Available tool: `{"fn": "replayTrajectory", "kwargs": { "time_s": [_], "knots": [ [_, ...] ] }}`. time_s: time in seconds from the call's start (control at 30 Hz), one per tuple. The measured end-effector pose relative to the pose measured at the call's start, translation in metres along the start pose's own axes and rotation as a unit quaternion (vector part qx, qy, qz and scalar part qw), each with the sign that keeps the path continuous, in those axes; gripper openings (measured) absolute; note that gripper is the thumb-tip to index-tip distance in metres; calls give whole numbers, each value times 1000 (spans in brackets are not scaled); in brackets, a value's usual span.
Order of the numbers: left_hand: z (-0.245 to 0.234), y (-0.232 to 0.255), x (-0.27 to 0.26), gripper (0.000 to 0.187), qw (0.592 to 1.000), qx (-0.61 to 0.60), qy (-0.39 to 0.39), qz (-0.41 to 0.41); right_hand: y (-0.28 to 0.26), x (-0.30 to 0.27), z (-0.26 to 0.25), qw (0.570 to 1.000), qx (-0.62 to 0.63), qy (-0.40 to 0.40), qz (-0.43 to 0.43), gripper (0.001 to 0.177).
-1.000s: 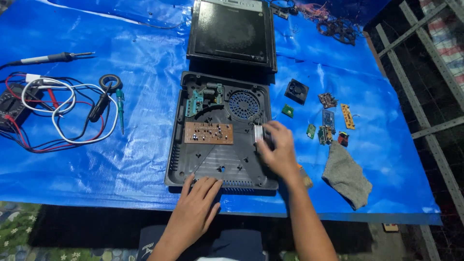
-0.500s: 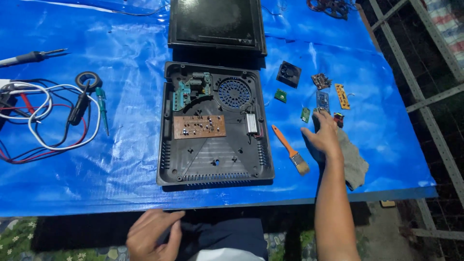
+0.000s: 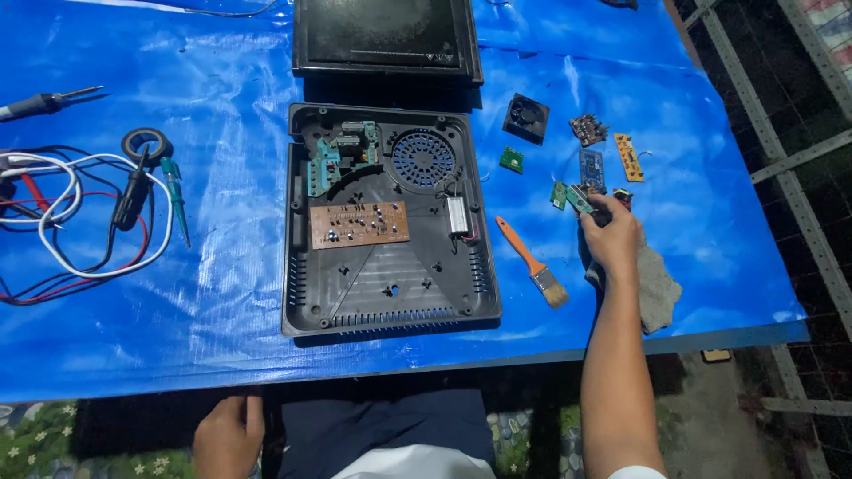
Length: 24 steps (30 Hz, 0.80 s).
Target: The person places various circuit boards and electronic components into an open black plastic casing on a blue tarp. They arrange the boards inside the casing and then pick up a small black fan to position it within the assembly.
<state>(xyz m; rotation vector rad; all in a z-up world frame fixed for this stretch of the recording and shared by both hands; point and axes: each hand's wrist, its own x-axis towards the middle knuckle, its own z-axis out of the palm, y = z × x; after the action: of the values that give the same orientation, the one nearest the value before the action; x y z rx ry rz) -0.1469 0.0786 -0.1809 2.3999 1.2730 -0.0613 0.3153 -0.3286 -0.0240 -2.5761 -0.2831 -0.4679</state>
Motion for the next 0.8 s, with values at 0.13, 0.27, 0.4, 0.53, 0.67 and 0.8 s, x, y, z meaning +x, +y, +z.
{"fn": "replayTrajectory", "kwargs": {
  "time_s": [0.13,0.27,0.4,0.53,0.67,0.8],
  "knots": [
    [90,-49,23,49,995,36,-89,1,-7,-4,-1,1000,19,-2,0,34],
    [61,-11,14,56,976,33,-209,-46,-2,-5,1,997,21,58,-57,35],
    [76,-14,22,57,973,56,-222,-29,1,-5,11,992,-32,61,-106,33],
    [97,-23,33,52,971,94,-219,9,-69,-24,7,985,-1,55,-161,35],
    [88,-16,31,53,965,107,-239,11,-153,-52,9,960,99,-110,-238,36],
    [83,-9,29,54,970,74,-231,-9,-200,-61,34,910,128,-218,-328,48]
  ]
}}
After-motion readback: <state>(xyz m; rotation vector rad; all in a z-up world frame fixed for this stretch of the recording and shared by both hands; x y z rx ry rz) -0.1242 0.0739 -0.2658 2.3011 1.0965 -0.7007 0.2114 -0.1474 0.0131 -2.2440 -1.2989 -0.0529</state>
